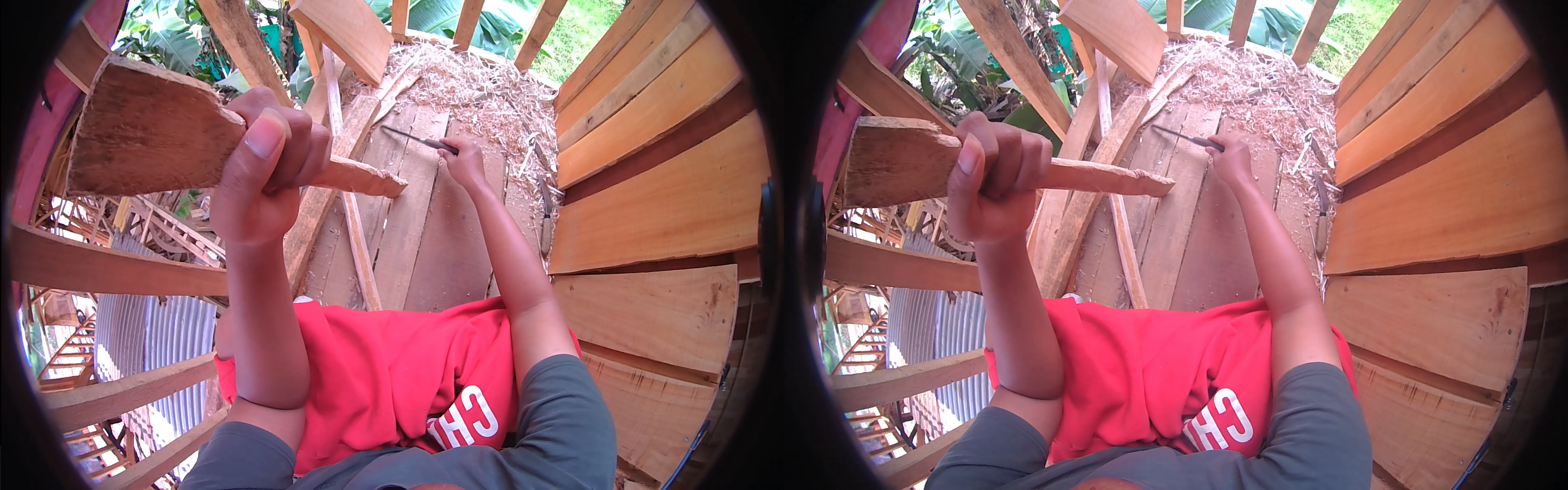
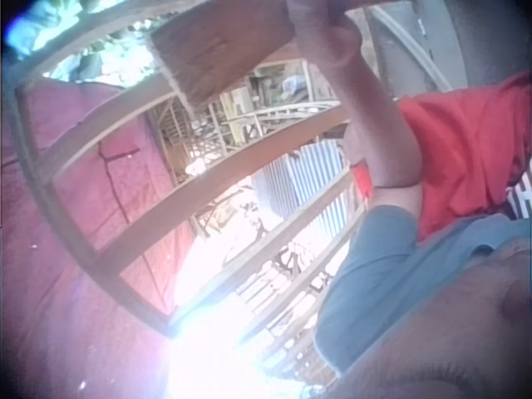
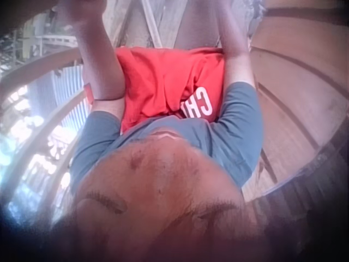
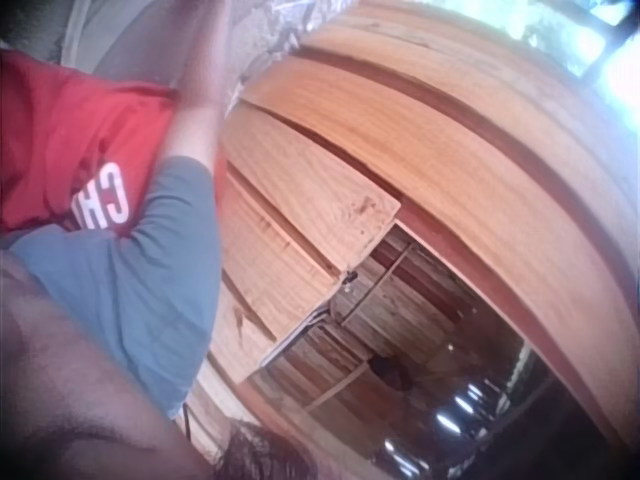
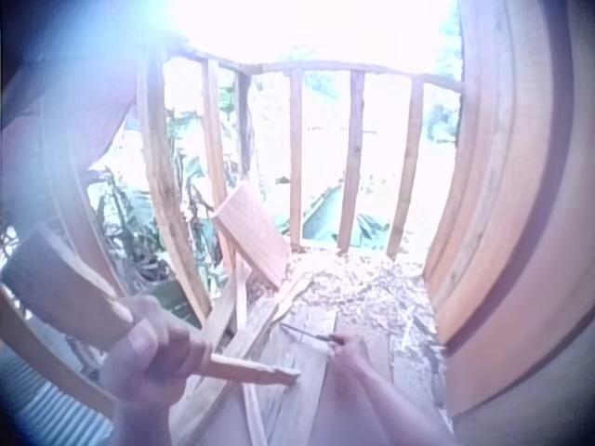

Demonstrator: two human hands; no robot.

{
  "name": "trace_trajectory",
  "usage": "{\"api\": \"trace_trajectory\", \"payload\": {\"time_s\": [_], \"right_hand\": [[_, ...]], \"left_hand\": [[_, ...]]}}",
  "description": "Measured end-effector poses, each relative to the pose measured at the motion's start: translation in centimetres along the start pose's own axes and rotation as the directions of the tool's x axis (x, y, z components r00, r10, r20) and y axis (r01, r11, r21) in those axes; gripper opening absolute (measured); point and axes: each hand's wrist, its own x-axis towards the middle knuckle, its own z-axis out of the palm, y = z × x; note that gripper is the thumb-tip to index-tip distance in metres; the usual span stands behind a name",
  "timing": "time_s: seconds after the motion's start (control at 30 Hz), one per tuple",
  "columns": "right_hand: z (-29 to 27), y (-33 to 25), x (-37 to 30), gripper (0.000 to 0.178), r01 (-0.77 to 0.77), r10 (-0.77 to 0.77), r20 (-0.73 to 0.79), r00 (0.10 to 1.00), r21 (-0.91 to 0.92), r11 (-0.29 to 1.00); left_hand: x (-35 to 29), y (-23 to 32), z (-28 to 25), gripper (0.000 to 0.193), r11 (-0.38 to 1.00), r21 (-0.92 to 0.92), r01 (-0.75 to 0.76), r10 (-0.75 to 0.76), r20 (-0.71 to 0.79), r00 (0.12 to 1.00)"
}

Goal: The person carves a wooden stick using a knife, holding the stick in the left hand and the knife in the right. They repeatedly shave off thin layers of wood, rotating the stick to work on different sides. Wood shavings accumulate on the floor around them.

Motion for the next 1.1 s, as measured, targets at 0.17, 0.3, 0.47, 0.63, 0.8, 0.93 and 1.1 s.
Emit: {"api": "trace_trajectory", "payload": {"time_s": [0.17,0.3,0.47,0.63,0.8,0.93,1.1], "right_hand": [[-2.6,0.6,1.0,0.025,-0.091,0.07,0.103,0.992,0.211,0.973],[-5.7,-1.9,1.4,0.027,-0.206,0.161,0.657,0.737,-0.008,0.978],[-5.7,4.8,1.5,0.026,-0.226,0.226,-0.006,0.974,0.002,0.974],[-7.4,3.4,1.4,0.026,-0.336,0.295,0.314,0.903,0.085,0.938],[-8.3,6.7,1.3,0.024,-0.229,0.228,0.109,0.968,0.001,0.973],[-8.1,5.6,1.6,0.024,-0.448,0.442,0.082,0.893,0.228,0.864],[-7.4,1.4,1.1,0.023,-0.304,0.178,0.514,0.839,0.173,0.937]], "left_hand": [[-0.1,0.1,-0.1,0.028,1.0,-0.009,0.004,-0.004,0.003,1.0],[-0.8,0.3,-0.8,0.026,1.0,0.003,0.007,-0.007,-0.023,1.0],[0.0,-0.1,0.2,0.025,1.0,-0.031,0.005,-0.004,0.019,1.0],[-0.3,0.1,-0.5,0.028,1.0,0.006,-0.001,0.001,0.028,1.0],[0.2,-0.1,0.3,0.03,1.0,-0.002,-0.006,0.006,0.027,1.0],[-0.1,-0.1,0.1,0.03,1.0,-0.002,0.003,-0.003,0.014,1.0],[-0.2,0.0,0.1,0.03,1.0,0.009,-0.001,0.001,0.004,1.0]]}}
